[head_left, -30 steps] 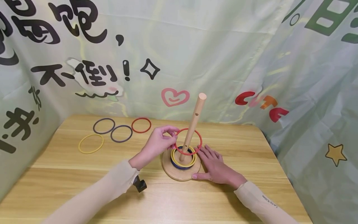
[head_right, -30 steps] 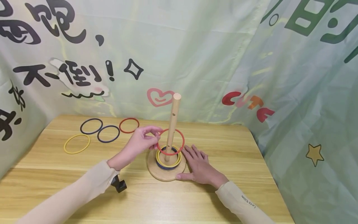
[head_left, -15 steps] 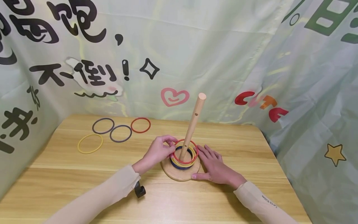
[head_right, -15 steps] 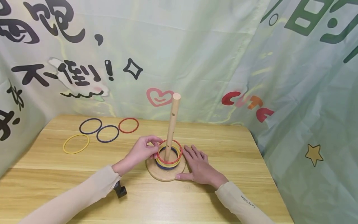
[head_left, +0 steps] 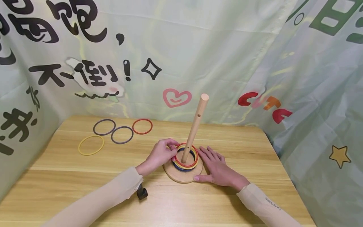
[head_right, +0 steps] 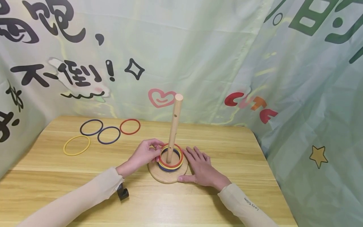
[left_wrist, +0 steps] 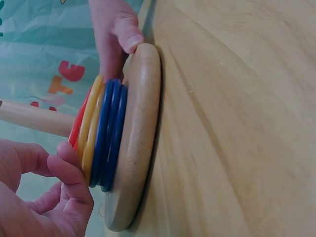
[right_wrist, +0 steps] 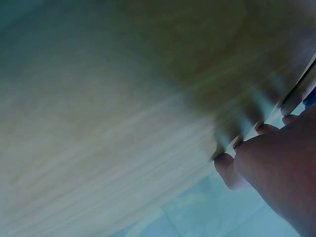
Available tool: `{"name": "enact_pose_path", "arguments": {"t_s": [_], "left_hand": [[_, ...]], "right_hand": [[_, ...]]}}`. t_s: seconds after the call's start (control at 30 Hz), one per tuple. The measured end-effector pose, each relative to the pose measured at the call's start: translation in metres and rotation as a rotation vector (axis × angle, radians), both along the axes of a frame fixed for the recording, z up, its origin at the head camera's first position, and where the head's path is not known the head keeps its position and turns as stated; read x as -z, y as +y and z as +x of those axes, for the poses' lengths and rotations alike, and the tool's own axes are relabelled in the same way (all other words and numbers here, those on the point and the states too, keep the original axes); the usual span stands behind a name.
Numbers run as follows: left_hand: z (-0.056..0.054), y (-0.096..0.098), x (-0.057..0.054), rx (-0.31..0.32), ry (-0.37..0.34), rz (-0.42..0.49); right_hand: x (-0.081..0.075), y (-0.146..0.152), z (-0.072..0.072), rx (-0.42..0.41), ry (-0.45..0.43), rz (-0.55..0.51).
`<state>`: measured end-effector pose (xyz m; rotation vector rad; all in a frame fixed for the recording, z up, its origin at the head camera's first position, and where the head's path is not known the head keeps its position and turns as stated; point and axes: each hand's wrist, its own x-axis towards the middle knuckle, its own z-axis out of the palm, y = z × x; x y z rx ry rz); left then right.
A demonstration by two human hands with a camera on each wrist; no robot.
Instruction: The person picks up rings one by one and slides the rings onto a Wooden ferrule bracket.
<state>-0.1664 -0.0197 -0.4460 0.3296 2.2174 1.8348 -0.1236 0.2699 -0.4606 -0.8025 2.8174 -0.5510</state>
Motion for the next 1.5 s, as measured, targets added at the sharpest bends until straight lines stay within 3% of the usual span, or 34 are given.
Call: {"name": "enact_pose_path", "arguments": {"t_s": [0.53,0.77,1.0,1.2,1.33,1.5], "left_hand": [[0.005,-0.003,0.007,-0.018,0.009,-0.031],[0.005,-0.020,0.010,-0.055,0.037,-0.065],[-0.013,-0.061,0.021,-0.110,0.143,-0.210],[-0.035,-0.099,0.014,-0.155,0.213,-0.335],[-0.047,-0.116,0.006,-0.135,0.231,-0.419],[-0.061,-0.123,0.003,-0.076,0.256,-0.535]], "right_hand": [[-0.002,0.000,0.001,0.004,-0.002,-0.008],[-0.002,0.000,0.002,-0.003,0.015,-0.024],[-0.003,0.000,0.001,0.000,0.002,-0.019],[-0.002,0.001,0.001,-0.005,0.007,-0.026],[-0.001,0.001,0.001,0.000,0.001,-0.017],[0.000,0.000,0.000,0.005,-0.013,-0.015]]}}
